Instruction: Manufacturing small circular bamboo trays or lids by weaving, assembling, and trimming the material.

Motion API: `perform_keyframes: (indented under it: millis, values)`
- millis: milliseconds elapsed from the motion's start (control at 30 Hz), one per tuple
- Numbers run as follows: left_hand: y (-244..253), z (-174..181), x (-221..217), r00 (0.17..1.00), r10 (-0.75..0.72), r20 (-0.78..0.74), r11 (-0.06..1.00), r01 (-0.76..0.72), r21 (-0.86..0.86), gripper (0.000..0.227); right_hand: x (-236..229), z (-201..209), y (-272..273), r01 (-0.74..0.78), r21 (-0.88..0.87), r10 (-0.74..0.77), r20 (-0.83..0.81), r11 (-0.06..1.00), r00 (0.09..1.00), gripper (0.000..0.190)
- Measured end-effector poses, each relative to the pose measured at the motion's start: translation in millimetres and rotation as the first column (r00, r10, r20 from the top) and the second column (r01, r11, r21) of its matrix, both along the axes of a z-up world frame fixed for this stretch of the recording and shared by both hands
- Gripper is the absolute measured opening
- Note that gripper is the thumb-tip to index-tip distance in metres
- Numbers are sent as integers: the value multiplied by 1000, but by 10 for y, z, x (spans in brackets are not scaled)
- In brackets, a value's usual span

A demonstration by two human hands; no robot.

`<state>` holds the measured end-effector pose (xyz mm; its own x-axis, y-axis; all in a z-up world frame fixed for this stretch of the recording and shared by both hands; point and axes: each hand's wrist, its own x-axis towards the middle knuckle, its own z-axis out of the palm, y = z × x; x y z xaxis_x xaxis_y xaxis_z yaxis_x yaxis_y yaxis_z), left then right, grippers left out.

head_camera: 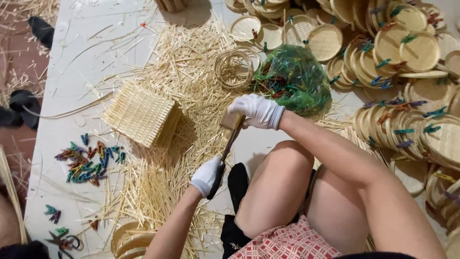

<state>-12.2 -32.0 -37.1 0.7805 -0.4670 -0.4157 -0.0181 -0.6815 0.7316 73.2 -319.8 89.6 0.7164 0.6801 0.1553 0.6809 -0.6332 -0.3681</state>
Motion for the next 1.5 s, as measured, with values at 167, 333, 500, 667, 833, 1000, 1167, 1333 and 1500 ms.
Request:
perform_keyframes:
  millis: [167,333,500,667,833,1000,1167,1333,1500]
  values:
    - [168,-463,0,618,308,-724,748,-627,-217,38,285,-383,-163,197,197,-205,24,960,978,100]
    - [156,-232,-85,975,141,-172,965,-174,-196,32,690,-1287,-343,826,171,-120,-954,538,275,94]
    - [-42,441,-215,990,11,140,994,4,-106,17,744,-1279,83,953,199,54,-980,227,192,98]
    - [-105,564,-301,981,-27,192,998,37,-48,21,1029,-1642,-42,845,450,372,-760,-288,532,47]
    - [-252,545,-231,956,-52,289,994,22,105,24,812,-1520,-98,712,565,103,-749,-416,654,21]
    - [-492,357,-154,932,-36,361,992,77,-100,25,646,-1370,-155,576,818,-349,-538,7,768,24]
    - [-505,168,-158,977,-35,209,982,72,-172,22,635,-1236,-167,538,800,-541,-338,265,770,19]
    - [-387,198,-110,993,-11,115,994,23,-106,27,711,-1122,-94,592,799,-411,-506,109,758,33]
    - [-423,39,41,979,-55,194,988,82,-133,29,740,-1161,35,564,812,-405,-470,150,784,35]
